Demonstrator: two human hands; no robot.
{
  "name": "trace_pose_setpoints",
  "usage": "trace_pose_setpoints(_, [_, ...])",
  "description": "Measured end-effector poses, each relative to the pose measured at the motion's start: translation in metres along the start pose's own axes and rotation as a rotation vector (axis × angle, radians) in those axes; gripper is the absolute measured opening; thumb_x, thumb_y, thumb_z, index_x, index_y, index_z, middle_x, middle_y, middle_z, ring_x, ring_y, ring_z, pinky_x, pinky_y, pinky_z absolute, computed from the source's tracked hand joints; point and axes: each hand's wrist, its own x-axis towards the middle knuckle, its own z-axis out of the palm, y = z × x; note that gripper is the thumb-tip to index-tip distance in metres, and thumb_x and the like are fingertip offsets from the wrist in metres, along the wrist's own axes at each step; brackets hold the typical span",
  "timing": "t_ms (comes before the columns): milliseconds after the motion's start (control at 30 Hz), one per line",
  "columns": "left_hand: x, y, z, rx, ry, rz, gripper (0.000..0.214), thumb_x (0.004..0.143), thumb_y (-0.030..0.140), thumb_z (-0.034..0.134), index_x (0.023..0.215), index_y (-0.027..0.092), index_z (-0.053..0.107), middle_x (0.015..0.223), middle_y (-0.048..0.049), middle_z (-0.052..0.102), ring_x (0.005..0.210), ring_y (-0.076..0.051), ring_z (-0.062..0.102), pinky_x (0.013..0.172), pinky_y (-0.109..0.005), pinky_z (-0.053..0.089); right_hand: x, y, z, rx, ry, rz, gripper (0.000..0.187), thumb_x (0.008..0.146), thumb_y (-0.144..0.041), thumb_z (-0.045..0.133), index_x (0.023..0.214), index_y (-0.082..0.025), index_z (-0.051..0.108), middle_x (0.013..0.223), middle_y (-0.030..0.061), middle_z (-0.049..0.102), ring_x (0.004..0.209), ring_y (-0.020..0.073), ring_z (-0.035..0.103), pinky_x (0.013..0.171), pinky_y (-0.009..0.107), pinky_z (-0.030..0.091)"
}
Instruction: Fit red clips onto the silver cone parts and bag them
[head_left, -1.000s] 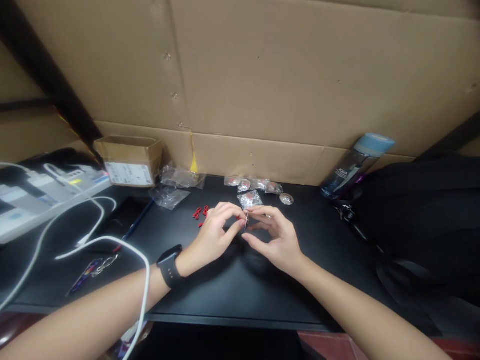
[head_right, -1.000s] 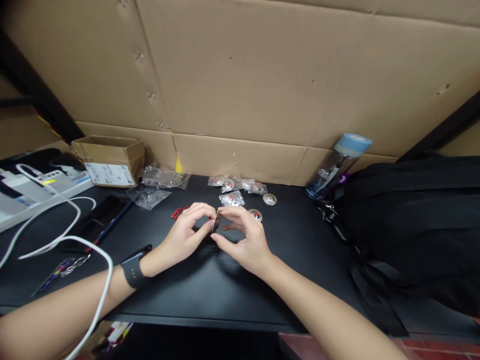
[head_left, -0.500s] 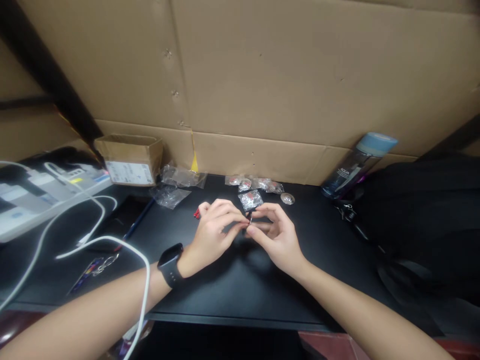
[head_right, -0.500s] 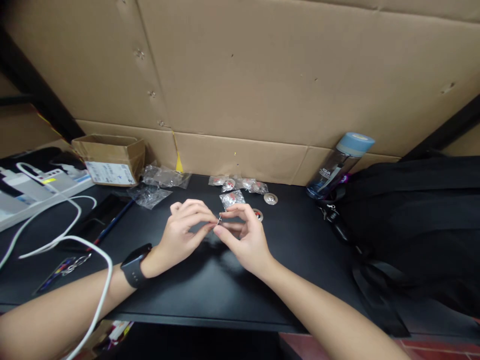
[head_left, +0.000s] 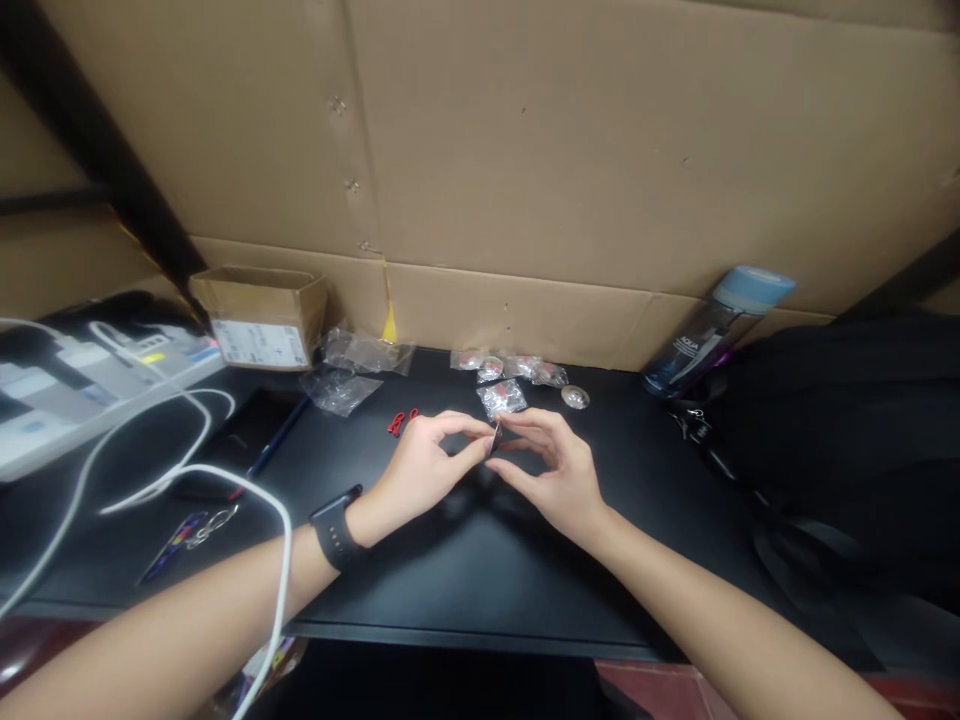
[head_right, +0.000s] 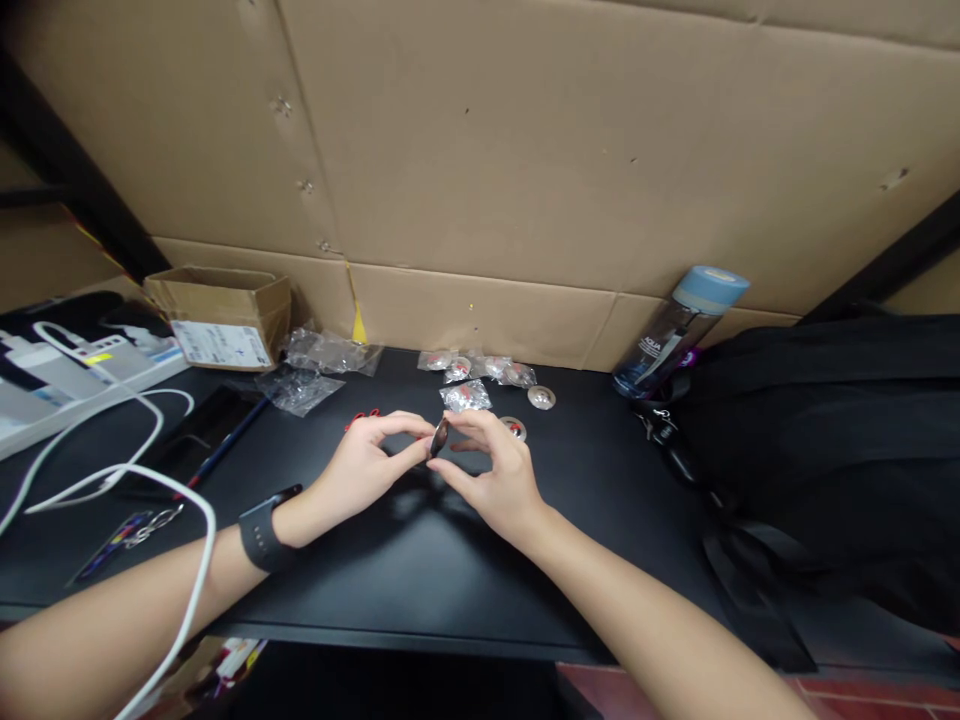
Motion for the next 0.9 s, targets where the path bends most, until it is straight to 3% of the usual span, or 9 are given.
trace_pose_setpoints(200, [0.001,-0.001,-0.001,-0.026,-0.007,-0.003,0.014,0.093,0.033,0.07,0.095,0.023,0.08,0.1,-0.0049,0.079,0.094,-0.022,0.073,0.089,-0.036,0.056,0.0,0.0,0.0,-0.001,0.006,-0.006,0.049,0.084,-0.027,0.084,0.127,-0.028,0.061,0.125,0.0089,0.071,0.111,0.0271,0.075,0.089,0.044,0.07])
trace_pose_setpoints(333, [0.001,-0.004,0.0,-0.026,0.01,-0.041,0.018,0.09,0.028,0.073,0.107,0.025,0.078,0.103,-0.0028,0.079,0.095,-0.021,0.074,0.092,-0.036,0.056,0.0,0.0,-0.001,0.01,-0.014,-0.019,0.051,0.084,-0.024,0.084,0.128,-0.029,0.06,0.126,0.009,0.07,0.11,0.0264,0.075,0.089,0.044,0.07])
trace_pose_setpoints(567, [0.001,-0.003,-0.002,0.038,-0.013,0.02,0.008,0.092,0.026,0.07,0.093,0.024,0.077,0.1,-0.0047,0.077,0.1,-0.023,0.069,0.092,-0.038,0.052,-0.001,-0.001,-0.001,-0.013,-0.017,-0.03,0.049,0.084,-0.025,0.084,0.127,-0.028,0.061,0.127,0.009,0.07,0.113,0.0263,0.074,0.089,0.043,0.07])
trace_pose_setpoints(733, [-0.001,0.003,-0.002,0.231,0.009,0.072,0.009,0.094,0.023,0.067,0.091,0.025,0.075,0.098,-0.0023,0.076,0.104,-0.023,0.065,0.09,-0.04,0.043,-0.001,-0.001,0.001,0.006,-0.017,-0.013,0.05,0.083,-0.026,0.085,0.127,-0.029,0.06,0.127,0.0087,0.07,0.111,0.0267,0.075,0.088,0.043,0.071])
trace_pose_setpoints(900, [-0.004,0.007,-0.005,0.408,0.066,0.22,0.011,0.097,0.021,0.066,0.092,0.027,0.076,0.094,0.0001,0.077,0.104,-0.023,0.064,0.085,-0.041,0.031,-0.001,-0.008,0.003,0.131,-0.007,0.098,0.048,0.082,-0.029,0.086,0.121,-0.029,0.059,0.121,0.0076,0.071,0.105,0.0265,0.077,0.087,0.042,0.07])
